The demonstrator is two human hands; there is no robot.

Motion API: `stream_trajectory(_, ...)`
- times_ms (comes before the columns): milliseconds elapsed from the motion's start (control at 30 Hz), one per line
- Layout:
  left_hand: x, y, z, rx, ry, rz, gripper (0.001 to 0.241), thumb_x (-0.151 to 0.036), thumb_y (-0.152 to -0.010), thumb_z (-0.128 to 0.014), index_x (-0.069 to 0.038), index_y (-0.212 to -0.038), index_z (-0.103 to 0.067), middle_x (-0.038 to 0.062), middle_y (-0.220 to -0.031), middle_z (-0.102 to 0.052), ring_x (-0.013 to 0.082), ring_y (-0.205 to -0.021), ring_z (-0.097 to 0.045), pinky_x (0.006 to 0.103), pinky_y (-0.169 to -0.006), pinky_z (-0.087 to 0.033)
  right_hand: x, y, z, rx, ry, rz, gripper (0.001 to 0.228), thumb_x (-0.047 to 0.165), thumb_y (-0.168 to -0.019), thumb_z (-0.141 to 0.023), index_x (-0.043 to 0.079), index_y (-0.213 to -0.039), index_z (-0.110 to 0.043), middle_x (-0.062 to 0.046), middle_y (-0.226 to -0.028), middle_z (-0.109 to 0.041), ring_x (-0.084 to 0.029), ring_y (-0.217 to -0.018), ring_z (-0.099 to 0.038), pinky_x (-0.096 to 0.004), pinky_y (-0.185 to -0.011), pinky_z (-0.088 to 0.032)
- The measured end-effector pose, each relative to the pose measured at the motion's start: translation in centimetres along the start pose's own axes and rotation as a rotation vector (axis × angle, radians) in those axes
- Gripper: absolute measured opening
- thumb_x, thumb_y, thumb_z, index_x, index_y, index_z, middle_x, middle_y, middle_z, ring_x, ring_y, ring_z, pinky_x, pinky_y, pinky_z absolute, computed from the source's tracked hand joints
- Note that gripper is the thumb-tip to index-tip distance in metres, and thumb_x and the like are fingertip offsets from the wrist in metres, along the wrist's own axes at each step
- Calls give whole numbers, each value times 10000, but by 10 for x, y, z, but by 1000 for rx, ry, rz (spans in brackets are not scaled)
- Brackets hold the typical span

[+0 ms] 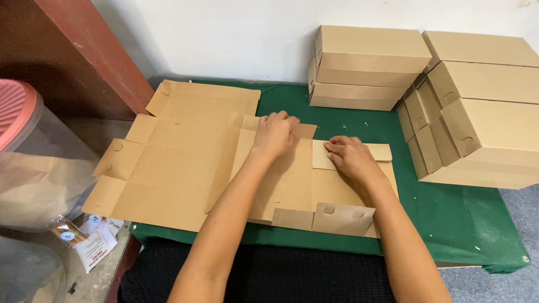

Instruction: Folding a flat cardboard template into a finished box by creasing edges and tucking in tabs

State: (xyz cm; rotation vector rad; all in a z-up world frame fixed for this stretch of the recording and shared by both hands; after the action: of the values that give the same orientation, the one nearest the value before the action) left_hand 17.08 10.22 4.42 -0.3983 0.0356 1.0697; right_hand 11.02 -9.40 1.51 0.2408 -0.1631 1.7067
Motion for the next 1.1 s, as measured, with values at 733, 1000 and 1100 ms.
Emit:
stream_trajectory(733, -20, 45, -45, 201, -7, 49, 357, -253, -872, -569, -107, -1125, -774, 123, -1193, -667, 364, -1150, -656, 523, -940, -544, 14, -23, -16, 508, 139, -119, 557, 308, -917, -506, 242, -1466, -573, -57, -1568, -535, -416, -1315, -609, -505, -1112, -484)
stream_trajectory(1000, -18, 35, -64, 296, -95, 160, 367, -200, -866, -540, -98, -1129, -774, 107, -1219, -669, 359, -1123, -655, 549, -900, -543, 47, -3, 2, 337, 28, -286, 454, 279, -967, -504, 187, -1366, -699, -148, -1327, -721, -407, -1229, -669, -550, -1031, -523)
stream_trajectory(1100, -18, 37, -65, 320, -89, 190, 375, -179, -858, -520, -108, -1129, -770, 83, -1235, -655, 350, -1139, -641, 547, -906, -533, 21, -21, -11, 155, 70, -370, 440, 358, -967, -473, 297, -1332, -711, -72, -1179, -777, -345, -1074, -741, -529, -958, -543)
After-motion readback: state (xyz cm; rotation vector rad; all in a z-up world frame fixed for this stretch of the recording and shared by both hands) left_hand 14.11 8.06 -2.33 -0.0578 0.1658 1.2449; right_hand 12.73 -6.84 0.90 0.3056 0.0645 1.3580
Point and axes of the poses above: each hand's wrist, its own y-axis away from the middle knuckle, its own z-axis out of the back of the hand, x = y × z, the point moved 8 cm from there along -y, towards the middle knuckle
